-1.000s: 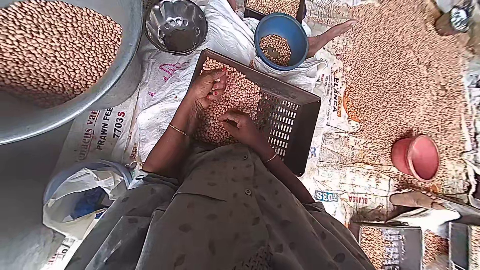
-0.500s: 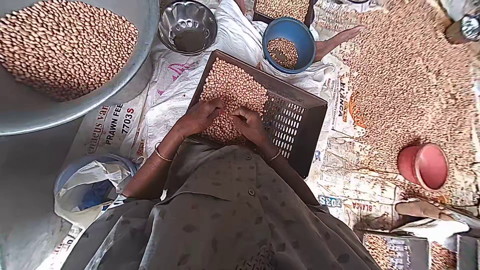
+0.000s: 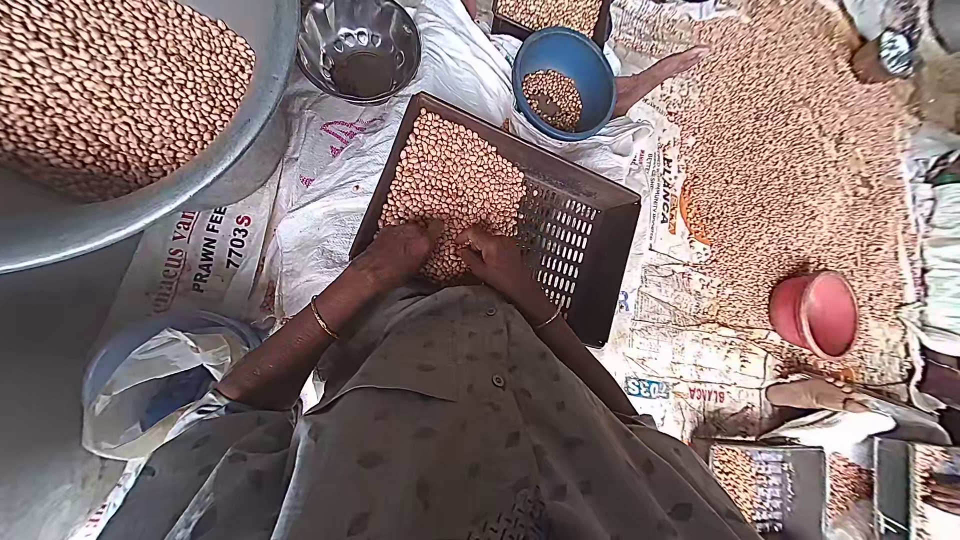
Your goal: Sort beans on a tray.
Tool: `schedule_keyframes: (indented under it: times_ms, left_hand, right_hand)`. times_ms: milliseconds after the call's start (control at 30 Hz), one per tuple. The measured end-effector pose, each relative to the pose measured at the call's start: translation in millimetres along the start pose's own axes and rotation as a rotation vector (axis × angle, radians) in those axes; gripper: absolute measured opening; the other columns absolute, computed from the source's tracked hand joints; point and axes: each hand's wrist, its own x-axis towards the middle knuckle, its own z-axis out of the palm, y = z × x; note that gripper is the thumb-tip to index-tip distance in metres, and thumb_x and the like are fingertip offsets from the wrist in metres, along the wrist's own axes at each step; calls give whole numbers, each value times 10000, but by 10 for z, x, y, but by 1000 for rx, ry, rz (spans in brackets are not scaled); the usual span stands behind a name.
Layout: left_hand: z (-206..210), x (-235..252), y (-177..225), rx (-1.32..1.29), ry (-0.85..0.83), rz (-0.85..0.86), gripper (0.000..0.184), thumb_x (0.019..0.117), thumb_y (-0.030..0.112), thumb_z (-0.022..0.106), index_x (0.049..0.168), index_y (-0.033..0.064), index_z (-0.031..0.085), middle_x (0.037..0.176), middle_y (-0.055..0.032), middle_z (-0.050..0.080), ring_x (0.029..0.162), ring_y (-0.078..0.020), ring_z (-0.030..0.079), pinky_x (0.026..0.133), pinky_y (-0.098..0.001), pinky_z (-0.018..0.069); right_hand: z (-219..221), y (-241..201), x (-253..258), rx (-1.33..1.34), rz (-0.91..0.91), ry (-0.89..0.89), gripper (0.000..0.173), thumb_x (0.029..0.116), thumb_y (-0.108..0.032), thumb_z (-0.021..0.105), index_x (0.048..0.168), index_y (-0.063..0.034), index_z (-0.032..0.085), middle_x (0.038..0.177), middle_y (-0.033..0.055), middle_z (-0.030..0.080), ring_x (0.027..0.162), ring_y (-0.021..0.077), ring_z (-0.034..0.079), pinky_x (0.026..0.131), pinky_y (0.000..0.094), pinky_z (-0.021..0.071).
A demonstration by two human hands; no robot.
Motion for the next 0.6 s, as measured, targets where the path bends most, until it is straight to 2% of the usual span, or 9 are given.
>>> schedule_keyframes:
  times_ms: [100, 167, 233, 300, 367, 400, 467, 533, 600]
  left_hand:
    - [-5, -11, -20, -79, 29, -6, 201, 1030, 73, 529, 1172, -61, 581, 873, -249, 660, 806, -466, 693, 702, -609, 552]
    - [-17, -51, -107, -297, 94, 58, 201, 1061, 126, 510, 1115, -46, 599, 867, -215, 644, 781, -388, 677, 732, -548, 557]
    - [-17, -64, -250, -722, 222, 139, 190, 1074, 168, 468, 1068, 34, 603, 753, -41, 558, 647, -137, 553, 635, -311, 490]
    - [-41, -41, -319, -1275, 343, 171, 172, 1086, 183, 401, 1010, 134, 547, 644, 109, 488, 520, 14, 456, 504, -146, 400]
    - [-75, -53, -395, -1684, 450, 196, 241, 1081, 235, 372, 942, 209, 567, 684, 103, 586, 496, 20, 491, 457, -127, 407]
    - [-88, -59, -432, -1801, 482, 224, 280, 1074, 241, 348, 898, 220, 565, 730, 77, 601, 500, 12, 483, 445, -126, 388]
    - [-88, -71, -476, -1939, 518, 237, 356, 1061, 254, 325, 796, 220, 560, 758, 57, 594, 496, 3, 456, 429, -127, 354]
    - [-93, -70, -481, -1994, 529, 200, 423, 1089, 263, 282, 748, 212, 528, 692, 65, 559, 463, 1, 432, 408, -129, 341]
    - [-117, -49, -448, -1965, 527, 136, 441, 1124, 275, 244, 778, 194, 506, 637, 76, 504, 432, 1, 405, 392, -129, 346]
  right_hand:
    - [29, -26, 34, -125, 10, -12, 224, 1012, -213, 632, 1181, -70, 668, 767, 148, 660, 662, 343, 661, 587, 539, 532]
    - [59, -2, 58, -162, 5, -19, 215, 1022, -237, 608, 1115, -49, 655, 742, 145, 639, 656, 347, 656, 574, 533, 522]
    - [110, 49, 93, -159, -8, 1, 219, 1027, -238, 574, 1056, -36, 656, 756, 154, 649, 695, 361, 671, 599, 548, 521]
    - [132, 104, 101, -17, -26, 60, 184, 1002, -190, 598, 1022, -26, 680, 772, 146, 667, 697, 324, 670, 615, 519, 527]
    - [37, 101, 56, 351, -8, 89, 119, 1010, -131, 618, 1050, -41, 684, 782, 92, 661, 624, 174, 606, 573, 326, 516]
    - [-28, 76, 34, 637, 23, 96, 104, 1010, -110, 579, 1036, -68, 670, 714, 50, 596, 531, 97, 503, 488, 223, 430]
    - [-130, 69, 92, 1118, 56, 106, 144, 1006, -119, 523, 992, -109, 665, 628, -10, 549, 414, 16, 426, 375, 148, 355]
    - [-211, 107, 205, 1202, 62, 70, 181, 1007, -138, 482, 1030, -124, 661, 762, -19, 644, 480, 7, 494, 417, 144, 402]
    - [-278, 71, 299, 1060, 49, 58, 204, 1049, -133, 449, 1094, -86, 642, 822, -9, 648, 519, 10, 491, 442, 145, 394]
